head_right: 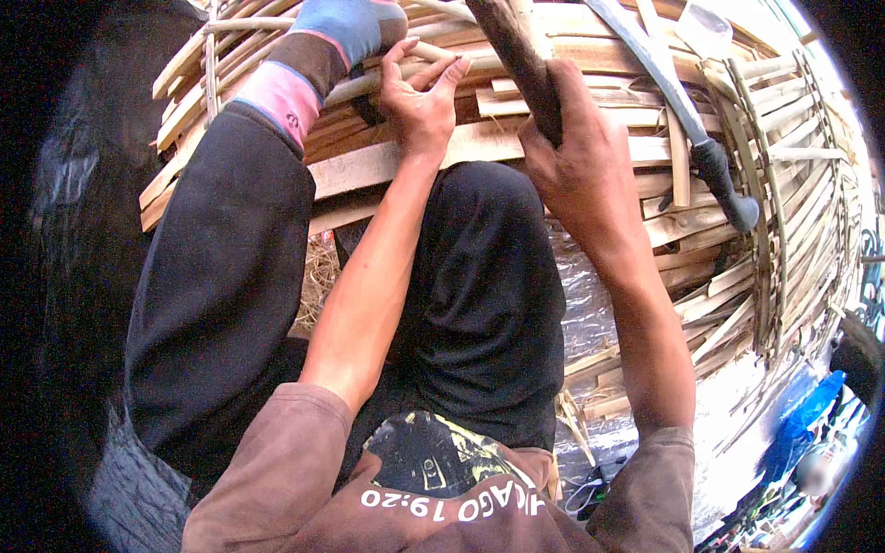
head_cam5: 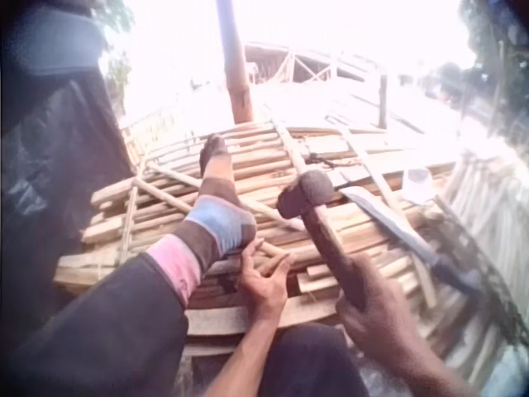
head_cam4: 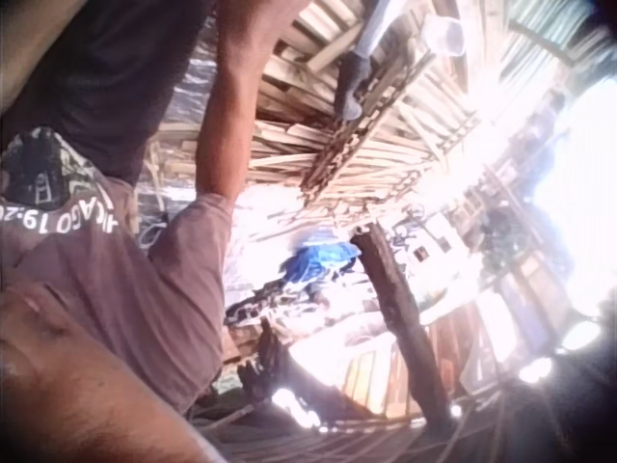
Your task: The person assembles a wood and bamboo structure, using a hammer to drive small nails into the wooden slats and arranging thin wood strips by hand. The person also handles a large knife and moves wood pieces into position while seated.
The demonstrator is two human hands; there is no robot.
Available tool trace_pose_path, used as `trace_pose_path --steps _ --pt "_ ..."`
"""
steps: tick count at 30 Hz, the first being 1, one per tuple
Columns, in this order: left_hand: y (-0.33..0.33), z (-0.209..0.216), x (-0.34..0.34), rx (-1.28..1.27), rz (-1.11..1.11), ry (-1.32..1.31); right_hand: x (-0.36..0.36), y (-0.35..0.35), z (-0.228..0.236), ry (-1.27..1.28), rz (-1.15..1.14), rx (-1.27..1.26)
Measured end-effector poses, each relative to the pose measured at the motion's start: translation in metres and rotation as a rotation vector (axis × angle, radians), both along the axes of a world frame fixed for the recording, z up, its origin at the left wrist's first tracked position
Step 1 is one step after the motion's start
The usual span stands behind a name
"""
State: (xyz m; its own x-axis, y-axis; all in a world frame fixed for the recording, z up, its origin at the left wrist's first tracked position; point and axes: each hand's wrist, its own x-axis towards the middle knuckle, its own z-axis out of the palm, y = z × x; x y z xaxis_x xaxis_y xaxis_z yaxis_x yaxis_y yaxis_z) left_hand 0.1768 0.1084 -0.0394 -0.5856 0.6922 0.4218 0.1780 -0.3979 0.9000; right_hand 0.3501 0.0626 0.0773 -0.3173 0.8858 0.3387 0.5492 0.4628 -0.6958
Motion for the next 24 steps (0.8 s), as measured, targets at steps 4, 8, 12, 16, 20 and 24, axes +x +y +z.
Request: trace_pose_path --steps 4,8,12,16,20,24 --pt "-0.004 -0.003 -0.005 -0.025 -0.013 -0.052 -0.002 -0.003 0.008 -0.022 -0.006 -0.075" --pt "-0.013 0.008 0.0 -0.047 0.236 0.426 0.013 -0.007 -0.018 -0.005 -0.041 -0.096" --pt "-0.011 0.01 -0.001 -0.028 0.243 0.491 0.017 -0.01 -0.025 0.011 -0.062 -0.189" --pt "-0.007 0.007 -0.001 -0.041 0.158 0.326 0.017 -0.011 -0.026 -0.039 -0.083 -0.254" --pt "-0.005 0.006 0.0 0.025 0.157 0.328 0.01 -0.01 -0.025 -0.003 -0.024 -0.23" --pt "-0.004 0.002 0.0 0.064 0.166 0.303 0.005 -0.001 -0.037 -0.079 0.043 -0.123"
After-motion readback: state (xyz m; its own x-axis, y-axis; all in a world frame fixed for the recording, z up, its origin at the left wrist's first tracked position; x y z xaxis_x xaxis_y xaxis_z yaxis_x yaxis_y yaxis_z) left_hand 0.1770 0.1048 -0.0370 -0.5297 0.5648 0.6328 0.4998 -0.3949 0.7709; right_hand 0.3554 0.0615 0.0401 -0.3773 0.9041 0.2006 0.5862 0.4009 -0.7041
